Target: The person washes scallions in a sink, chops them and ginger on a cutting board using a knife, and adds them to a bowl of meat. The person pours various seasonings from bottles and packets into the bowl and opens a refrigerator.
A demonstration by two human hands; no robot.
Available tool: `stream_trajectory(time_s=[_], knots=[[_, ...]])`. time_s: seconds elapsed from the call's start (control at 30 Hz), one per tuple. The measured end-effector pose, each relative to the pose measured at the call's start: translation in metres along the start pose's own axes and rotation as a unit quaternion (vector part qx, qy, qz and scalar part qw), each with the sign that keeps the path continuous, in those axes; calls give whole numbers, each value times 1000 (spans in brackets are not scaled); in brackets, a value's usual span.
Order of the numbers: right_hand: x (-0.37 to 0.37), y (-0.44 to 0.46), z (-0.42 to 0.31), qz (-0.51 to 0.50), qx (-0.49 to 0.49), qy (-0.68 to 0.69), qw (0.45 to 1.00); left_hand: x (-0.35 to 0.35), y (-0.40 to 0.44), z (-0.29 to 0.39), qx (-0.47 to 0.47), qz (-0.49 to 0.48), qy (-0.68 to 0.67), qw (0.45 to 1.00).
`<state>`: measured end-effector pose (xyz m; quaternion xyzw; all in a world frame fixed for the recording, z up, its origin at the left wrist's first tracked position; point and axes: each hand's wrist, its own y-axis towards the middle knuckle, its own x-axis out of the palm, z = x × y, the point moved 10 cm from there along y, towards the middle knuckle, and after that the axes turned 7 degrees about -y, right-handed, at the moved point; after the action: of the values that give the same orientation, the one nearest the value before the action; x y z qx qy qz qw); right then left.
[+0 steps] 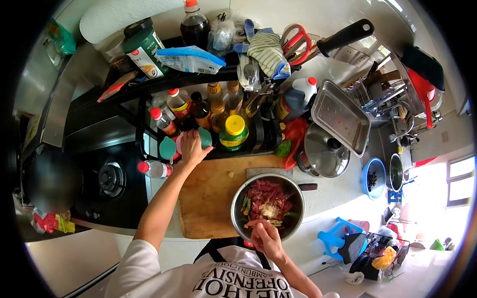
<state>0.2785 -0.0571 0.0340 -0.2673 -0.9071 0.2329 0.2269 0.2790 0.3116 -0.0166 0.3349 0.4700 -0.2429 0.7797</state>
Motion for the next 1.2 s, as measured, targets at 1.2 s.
stream_trajectory(time_s=[1.2], knots=[[61, -54, 16, 51, -125, -134, 982, -206, 34, 57, 208, 147, -260, 932]])
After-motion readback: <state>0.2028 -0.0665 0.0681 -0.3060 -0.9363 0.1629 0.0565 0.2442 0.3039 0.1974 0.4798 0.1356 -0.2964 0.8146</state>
